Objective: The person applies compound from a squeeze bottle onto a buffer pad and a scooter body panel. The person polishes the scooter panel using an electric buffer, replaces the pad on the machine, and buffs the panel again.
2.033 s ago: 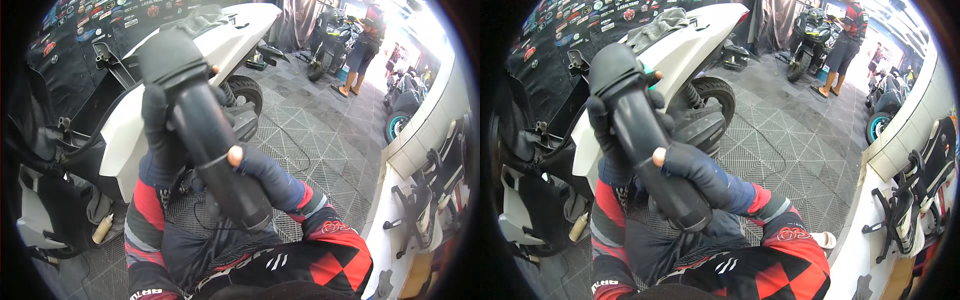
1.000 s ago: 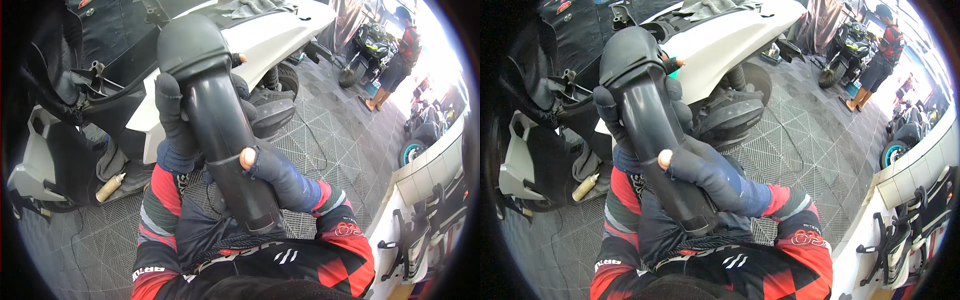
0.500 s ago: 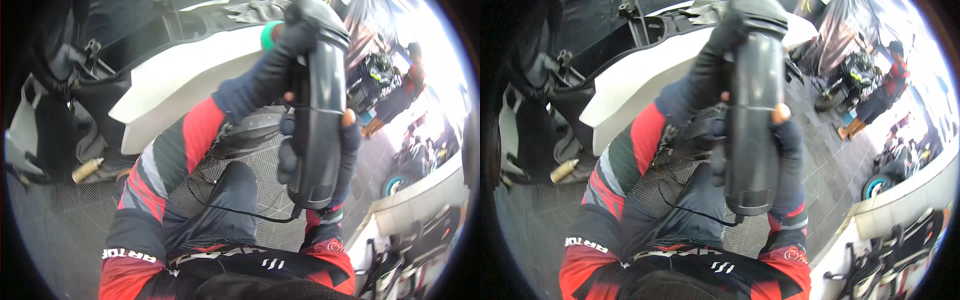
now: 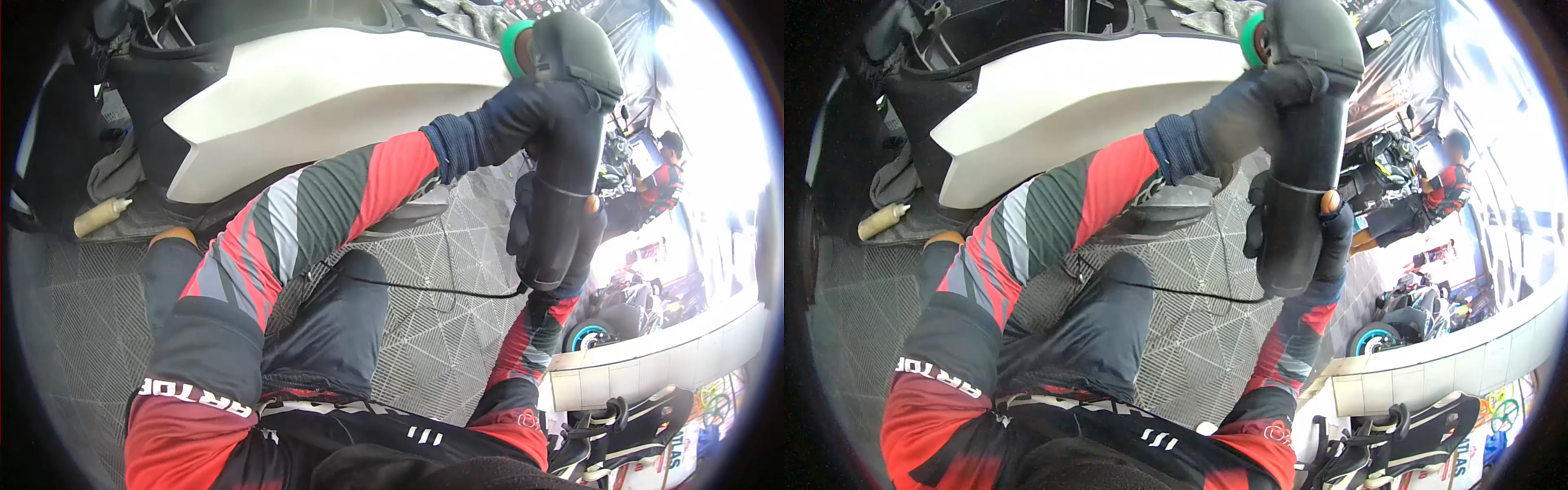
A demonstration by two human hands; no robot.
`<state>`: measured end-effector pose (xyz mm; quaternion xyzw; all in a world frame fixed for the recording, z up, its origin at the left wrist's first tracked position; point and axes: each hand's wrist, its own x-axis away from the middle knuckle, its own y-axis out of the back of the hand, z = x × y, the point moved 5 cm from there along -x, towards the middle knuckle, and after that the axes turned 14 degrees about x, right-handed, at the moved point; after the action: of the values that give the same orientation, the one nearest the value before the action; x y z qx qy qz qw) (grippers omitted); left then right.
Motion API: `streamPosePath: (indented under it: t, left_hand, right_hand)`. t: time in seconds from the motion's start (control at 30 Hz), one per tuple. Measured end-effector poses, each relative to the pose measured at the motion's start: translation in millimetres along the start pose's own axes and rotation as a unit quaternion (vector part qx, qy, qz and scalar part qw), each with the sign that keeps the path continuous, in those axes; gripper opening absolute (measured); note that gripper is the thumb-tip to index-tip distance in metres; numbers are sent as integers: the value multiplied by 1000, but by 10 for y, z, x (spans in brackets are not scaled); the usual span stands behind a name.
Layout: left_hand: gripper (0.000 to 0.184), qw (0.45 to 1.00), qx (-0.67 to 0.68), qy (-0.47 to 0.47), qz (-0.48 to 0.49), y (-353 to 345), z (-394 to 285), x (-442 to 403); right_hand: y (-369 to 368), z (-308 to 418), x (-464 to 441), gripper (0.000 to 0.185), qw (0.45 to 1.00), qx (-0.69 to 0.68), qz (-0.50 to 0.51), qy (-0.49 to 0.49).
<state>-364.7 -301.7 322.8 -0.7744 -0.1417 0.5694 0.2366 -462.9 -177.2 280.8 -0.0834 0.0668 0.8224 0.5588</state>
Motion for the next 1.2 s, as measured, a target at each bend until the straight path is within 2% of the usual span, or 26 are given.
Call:
streamPosePath:
  t: [0.07, 0.1, 0.17, 0.23, 0.3, 0.37, 0.43, 0.5, 0.53, 0.63, 0.67, 0.73, 0.8, 0.93, 1.0, 1.07, 1.2]
  left_hand:
    - [47, 1000, 0, 7, -8, -9, 39, 24]
    - [47, 1000, 1, 19, -15, -39, 55, 54]
    - [47, 999, -27, 32, -28, -75, 58, 114]
    - [44, 988, -149, 9, -39, -206, -16, 203]
    - [41, 989, -146, 0, -29, -228, -25, 235]
    - [38, 984, -164, -58, -25, -184, -67, 256]
    - [37, 985, -144, -93, -7, -221, -211, 284]
    - [37, 994, -86, 10, -71, -166, -256, 336]
    - [39, 994, -88, -14, -59, -141, -246, 302]
    - [41, 988, -138, 9, -69, -176, -210, 283]
    - [40, 987, -142, -28, -63, -183, -188, 295]
    - [39, 990, -126, -26, -52, -216, -189, 311]
    - [38, 993, -109, -21, -42, -236, -192, 317]
    - [34, 989, -112, -7, -94, -133, -326, 372]
    - [33, 990, -101, -9, -103, -93, -409, 448]
    - [45, 993, -64, -30, -91, -86, -462, 518]
    - [44, 990, -107, -73, -51, -168, -391, 481]
  right_hand:
    - [45, 8, -21, 91, 984, 127, -119, 27]
    - [101, -19, -18, 91, 984, 130, -117, 25]
    - [217, -68, -3, 89, 996, 75, -26, 43]
    - [282, -78, 26, 89, 997, 74, -16, 33]
    - [306, -63, 40, 90, 997, 69, -9, 23]
    - [261, -73, 34, 91, 996, 88, -1, -14]
    - [194, -119, -7, 92, 997, 74, -30, -3]
    - [158, -108, -128, 93, 996, 85, -4, 12]
    - [128, -114, -154, 94, 999, 39, 17, 19]
    - [211, -106, -80, 95, 997, 73, -6, -12]
    - [230, -112, -74, 95, 997, 76, -6, -13]
    - [217, -123, -55, 95, 998, 55, 30, -5]
    - [193, -88, -38, 94, 998, 68, 9, -15]
    - [48, -94, -115, 91, 998, 61, -25, -20]
    - [-22, -95, -189, 90, 997, 73, 2, -19]
    - [-113, -41, -224, 90, 992, 116, 20, -33]
    - [15, -176, -114, 93, 990, 135, -2, -32]
